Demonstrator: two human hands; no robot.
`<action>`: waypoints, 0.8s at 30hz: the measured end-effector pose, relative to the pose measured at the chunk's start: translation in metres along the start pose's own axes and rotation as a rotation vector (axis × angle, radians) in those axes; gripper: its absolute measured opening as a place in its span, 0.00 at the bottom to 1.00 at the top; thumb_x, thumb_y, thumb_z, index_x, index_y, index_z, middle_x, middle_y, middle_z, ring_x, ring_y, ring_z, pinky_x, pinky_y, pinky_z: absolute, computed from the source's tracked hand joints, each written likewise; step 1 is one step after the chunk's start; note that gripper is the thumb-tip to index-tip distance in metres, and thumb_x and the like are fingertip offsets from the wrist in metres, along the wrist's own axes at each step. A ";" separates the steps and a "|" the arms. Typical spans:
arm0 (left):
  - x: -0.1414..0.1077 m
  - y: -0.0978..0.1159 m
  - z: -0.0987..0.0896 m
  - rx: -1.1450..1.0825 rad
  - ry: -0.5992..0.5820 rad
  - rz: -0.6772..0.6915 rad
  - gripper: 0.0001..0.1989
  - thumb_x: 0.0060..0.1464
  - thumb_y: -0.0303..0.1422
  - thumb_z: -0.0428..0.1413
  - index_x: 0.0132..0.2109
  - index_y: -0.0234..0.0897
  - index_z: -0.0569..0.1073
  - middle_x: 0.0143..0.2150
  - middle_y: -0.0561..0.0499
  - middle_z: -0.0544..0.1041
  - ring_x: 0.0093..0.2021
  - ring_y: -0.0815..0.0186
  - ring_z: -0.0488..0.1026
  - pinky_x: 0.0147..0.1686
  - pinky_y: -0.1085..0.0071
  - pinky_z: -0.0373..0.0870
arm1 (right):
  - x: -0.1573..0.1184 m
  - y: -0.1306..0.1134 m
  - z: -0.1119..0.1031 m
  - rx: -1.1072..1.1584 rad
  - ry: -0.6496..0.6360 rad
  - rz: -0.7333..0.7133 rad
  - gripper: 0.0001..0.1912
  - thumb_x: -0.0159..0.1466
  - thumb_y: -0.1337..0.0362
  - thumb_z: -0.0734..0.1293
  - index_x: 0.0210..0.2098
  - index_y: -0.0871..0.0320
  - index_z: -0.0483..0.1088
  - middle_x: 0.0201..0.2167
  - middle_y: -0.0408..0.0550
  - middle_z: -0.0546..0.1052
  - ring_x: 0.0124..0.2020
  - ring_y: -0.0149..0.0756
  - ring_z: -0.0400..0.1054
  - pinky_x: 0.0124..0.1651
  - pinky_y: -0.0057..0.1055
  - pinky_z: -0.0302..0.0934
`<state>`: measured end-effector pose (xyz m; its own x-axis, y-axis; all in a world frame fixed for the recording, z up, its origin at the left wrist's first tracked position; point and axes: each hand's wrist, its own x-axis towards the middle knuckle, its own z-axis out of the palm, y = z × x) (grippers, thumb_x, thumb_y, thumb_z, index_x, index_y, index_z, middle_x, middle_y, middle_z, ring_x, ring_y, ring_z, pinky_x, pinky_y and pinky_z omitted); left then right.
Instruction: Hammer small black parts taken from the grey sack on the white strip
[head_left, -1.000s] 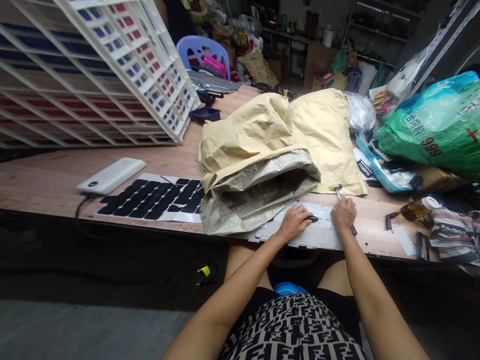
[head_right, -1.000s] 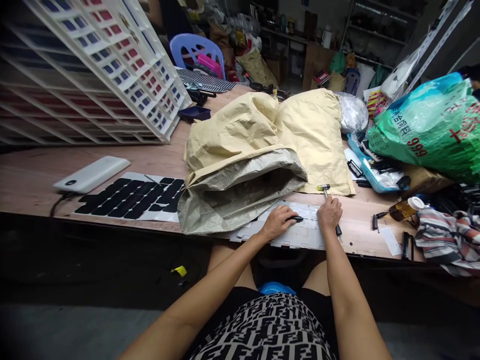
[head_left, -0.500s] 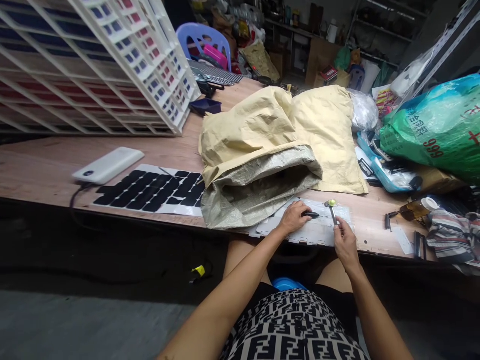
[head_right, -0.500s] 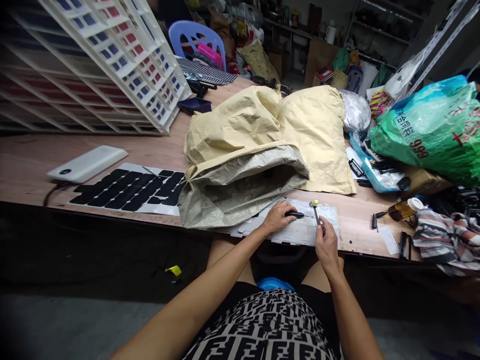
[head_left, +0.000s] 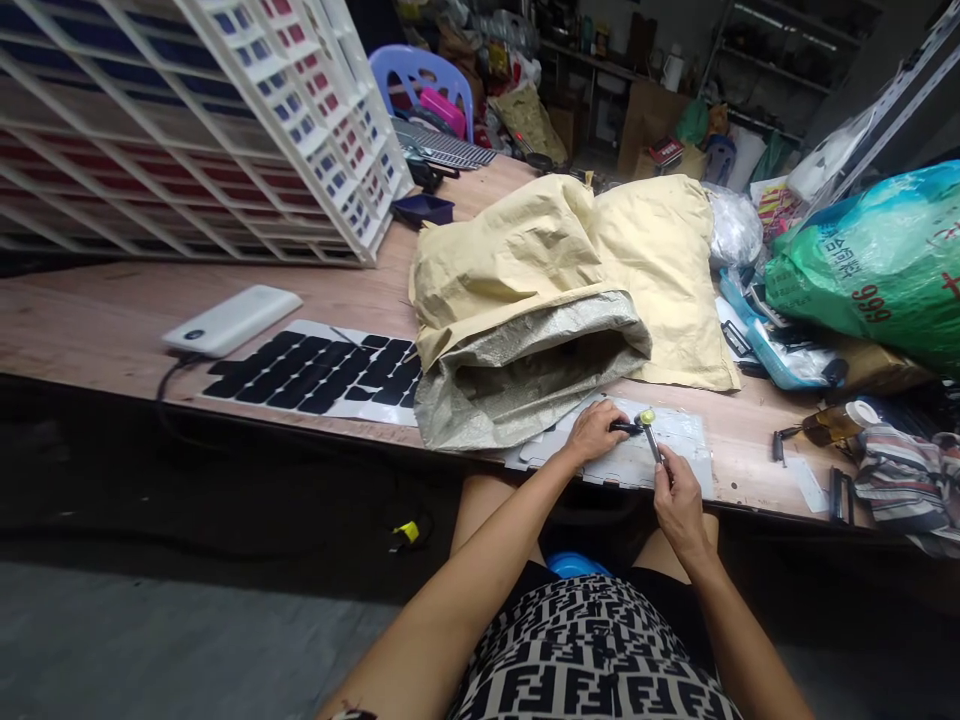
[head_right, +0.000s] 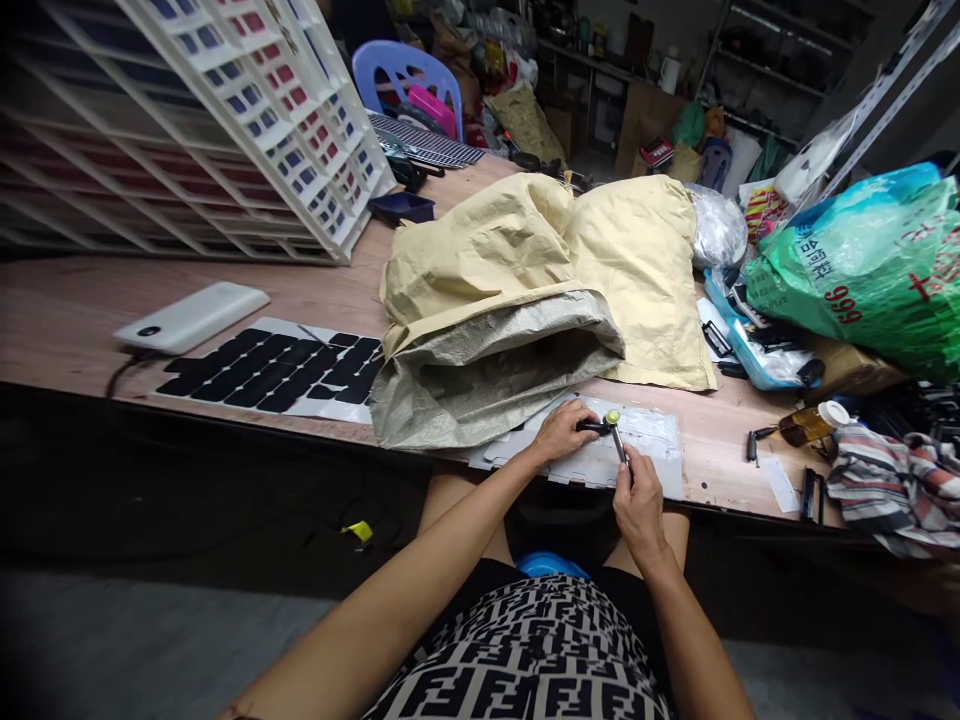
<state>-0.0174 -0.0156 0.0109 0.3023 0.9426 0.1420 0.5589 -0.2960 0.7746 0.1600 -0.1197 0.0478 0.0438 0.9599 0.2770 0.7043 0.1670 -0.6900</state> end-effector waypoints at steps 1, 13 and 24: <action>0.000 0.000 0.000 0.005 0.000 -0.003 0.09 0.53 0.32 0.62 0.44 0.41 0.78 0.42 0.51 0.74 0.46 0.60 0.68 0.49 0.63 0.65 | 0.000 -0.002 0.001 0.000 -0.007 -0.014 0.20 0.68 0.62 0.58 0.56 0.57 0.71 0.51 0.55 0.76 0.53 0.41 0.71 0.59 0.42 0.65; 0.002 0.001 0.000 0.026 0.002 0.000 0.08 0.54 0.33 0.61 0.43 0.41 0.78 0.42 0.50 0.74 0.46 0.60 0.68 0.49 0.63 0.65 | 0.059 0.015 0.002 -0.193 0.042 0.007 0.21 0.67 0.63 0.58 0.55 0.60 0.72 0.44 0.55 0.76 0.43 0.40 0.69 0.50 0.37 0.64; 0.003 -0.001 -0.004 0.027 -0.009 0.021 0.07 0.56 0.33 0.59 0.42 0.42 0.77 0.40 0.51 0.73 0.46 0.60 0.68 0.50 0.62 0.65 | 0.135 0.054 0.030 -0.792 0.156 0.155 0.21 0.69 0.67 0.55 0.58 0.58 0.69 0.44 0.57 0.70 0.46 0.45 0.63 0.43 0.36 0.56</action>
<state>-0.0200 -0.0116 0.0130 0.3214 0.9346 0.1523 0.5733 -0.3201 0.7543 0.1833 0.0260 0.0279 0.2385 0.9068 0.3477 0.9710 -0.2295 -0.0673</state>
